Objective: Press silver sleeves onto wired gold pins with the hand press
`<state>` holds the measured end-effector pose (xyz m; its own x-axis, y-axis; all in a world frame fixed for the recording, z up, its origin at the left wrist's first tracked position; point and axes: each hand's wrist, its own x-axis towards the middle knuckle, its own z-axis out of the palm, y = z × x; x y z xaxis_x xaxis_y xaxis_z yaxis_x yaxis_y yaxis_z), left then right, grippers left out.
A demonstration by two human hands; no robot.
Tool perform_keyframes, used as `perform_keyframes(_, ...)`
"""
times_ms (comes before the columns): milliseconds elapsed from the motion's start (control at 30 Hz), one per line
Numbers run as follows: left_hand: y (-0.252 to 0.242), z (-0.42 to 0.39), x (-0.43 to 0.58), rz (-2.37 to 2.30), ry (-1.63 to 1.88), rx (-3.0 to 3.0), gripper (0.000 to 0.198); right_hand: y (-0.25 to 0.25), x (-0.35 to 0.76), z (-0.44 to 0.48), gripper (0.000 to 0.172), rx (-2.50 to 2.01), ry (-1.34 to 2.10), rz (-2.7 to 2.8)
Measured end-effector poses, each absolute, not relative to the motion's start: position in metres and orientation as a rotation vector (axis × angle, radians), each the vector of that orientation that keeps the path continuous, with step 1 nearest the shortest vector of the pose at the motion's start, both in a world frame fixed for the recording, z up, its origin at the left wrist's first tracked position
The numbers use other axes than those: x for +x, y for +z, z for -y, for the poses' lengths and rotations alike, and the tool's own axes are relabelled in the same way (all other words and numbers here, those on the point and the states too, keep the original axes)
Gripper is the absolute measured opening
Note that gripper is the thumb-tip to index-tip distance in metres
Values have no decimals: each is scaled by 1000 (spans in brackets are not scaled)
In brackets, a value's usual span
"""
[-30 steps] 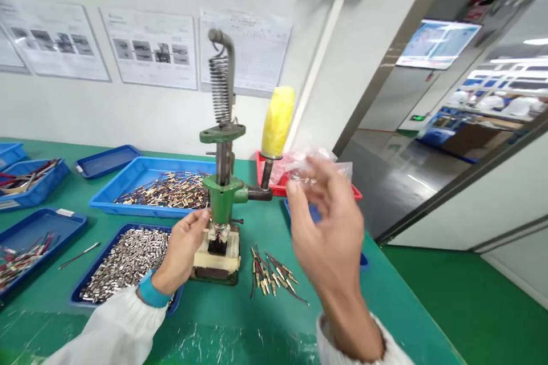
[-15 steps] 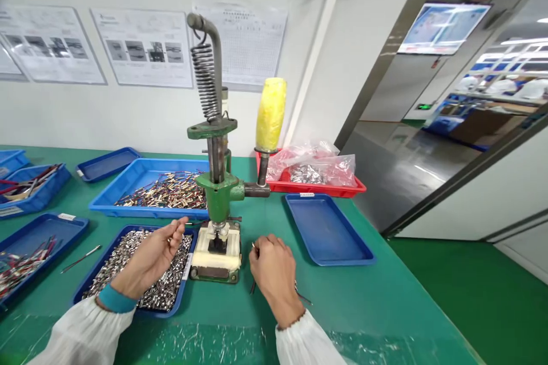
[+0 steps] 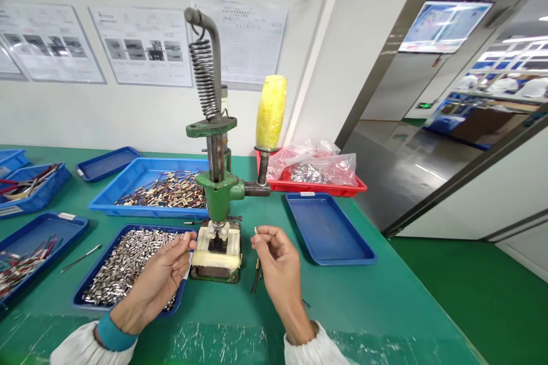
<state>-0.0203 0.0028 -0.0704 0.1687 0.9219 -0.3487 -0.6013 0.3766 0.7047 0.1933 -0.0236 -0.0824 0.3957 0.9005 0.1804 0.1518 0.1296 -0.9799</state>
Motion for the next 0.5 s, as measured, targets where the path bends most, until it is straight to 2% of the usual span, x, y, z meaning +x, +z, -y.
perform_keyframes(167,-71,7,-10,-842,1085,469,41,-69,169,39,35,-1170,995,999)
perform_keyframes(500,-68,14,1,-835,1093,548,45,-64,130,49,31,-1045,1177,990)
